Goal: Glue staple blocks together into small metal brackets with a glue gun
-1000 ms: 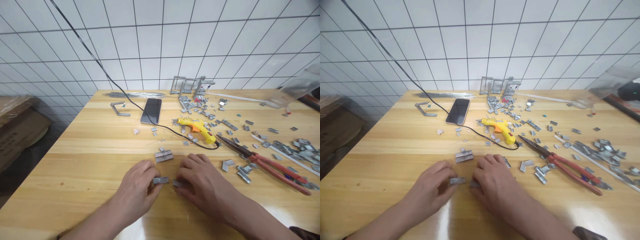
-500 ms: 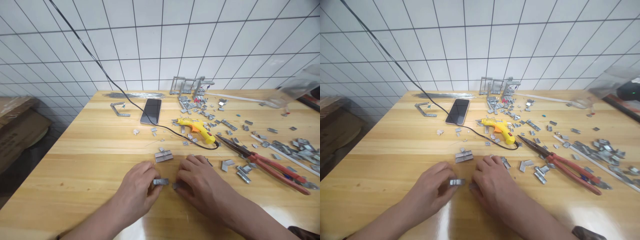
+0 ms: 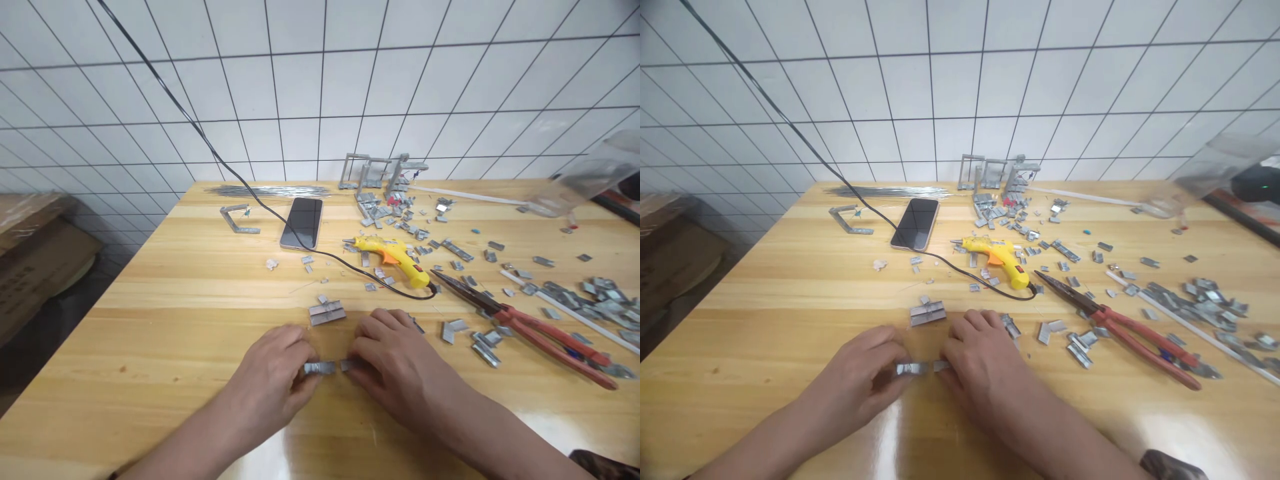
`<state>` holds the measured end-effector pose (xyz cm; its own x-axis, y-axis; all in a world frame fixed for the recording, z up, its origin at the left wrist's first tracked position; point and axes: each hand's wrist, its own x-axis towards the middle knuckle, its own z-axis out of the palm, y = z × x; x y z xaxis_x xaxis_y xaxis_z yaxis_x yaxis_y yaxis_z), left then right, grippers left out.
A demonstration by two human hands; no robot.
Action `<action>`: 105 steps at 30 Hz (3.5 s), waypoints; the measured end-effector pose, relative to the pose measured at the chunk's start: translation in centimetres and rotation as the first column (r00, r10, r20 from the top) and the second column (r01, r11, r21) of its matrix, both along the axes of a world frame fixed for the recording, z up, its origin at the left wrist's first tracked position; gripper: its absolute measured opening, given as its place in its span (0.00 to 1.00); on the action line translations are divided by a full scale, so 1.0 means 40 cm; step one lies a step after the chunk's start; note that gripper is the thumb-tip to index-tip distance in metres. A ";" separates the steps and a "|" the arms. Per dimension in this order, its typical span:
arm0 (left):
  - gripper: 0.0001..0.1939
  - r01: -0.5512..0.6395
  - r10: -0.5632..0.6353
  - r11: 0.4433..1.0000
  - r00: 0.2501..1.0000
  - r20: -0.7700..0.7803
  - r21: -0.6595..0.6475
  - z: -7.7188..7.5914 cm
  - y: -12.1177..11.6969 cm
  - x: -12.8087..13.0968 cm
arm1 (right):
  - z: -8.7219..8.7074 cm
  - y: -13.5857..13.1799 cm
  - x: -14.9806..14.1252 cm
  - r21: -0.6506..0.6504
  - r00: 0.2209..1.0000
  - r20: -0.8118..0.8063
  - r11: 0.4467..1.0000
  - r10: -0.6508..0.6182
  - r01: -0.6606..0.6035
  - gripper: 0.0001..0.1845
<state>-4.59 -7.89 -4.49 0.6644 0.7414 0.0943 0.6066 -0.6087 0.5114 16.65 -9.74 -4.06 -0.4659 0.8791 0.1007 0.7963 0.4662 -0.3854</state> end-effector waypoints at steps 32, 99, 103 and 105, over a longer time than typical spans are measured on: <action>0.09 -0.049 0.048 0.995 0.999 -0.018 -0.081 0.013 0.021 -0.027 | -0.013 -0.003 -0.014 0.023 0.995 -0.094 0.999 -0.023 0.025 0.06; 0.07 0.000 0.000 1.000 0.982 0.186 0.001 -0.029 0.020 0.012 | -0.033 0.006 -0.035 0.042 0.995 -0.094 0.999 -0.029 0.033 0.04; 0.07 -0.004 0.004 1.000 0.983 0.185 -0.003 -0.031 0.020 0.011 | -0.032 0.005 -0.035 0.053 0.995 -0.097 0.998 -0.025 0.030 0.05; 0.07 -0.007 0.008 1.000 0.983 0.182 -0.004 -0.031 0.019 0.011 | -0.032 0.005 -0.034 0.056 0.995 -0.093 0.998 -0.024 0.029 0.05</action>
<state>-4.13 -7.13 -5.73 0.6310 0.7467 0.2106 0.5075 -0.6026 0.6159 15.27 -9.56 -5.36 -0.4292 0.8824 0.1929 0.7708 0.4692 -0.4309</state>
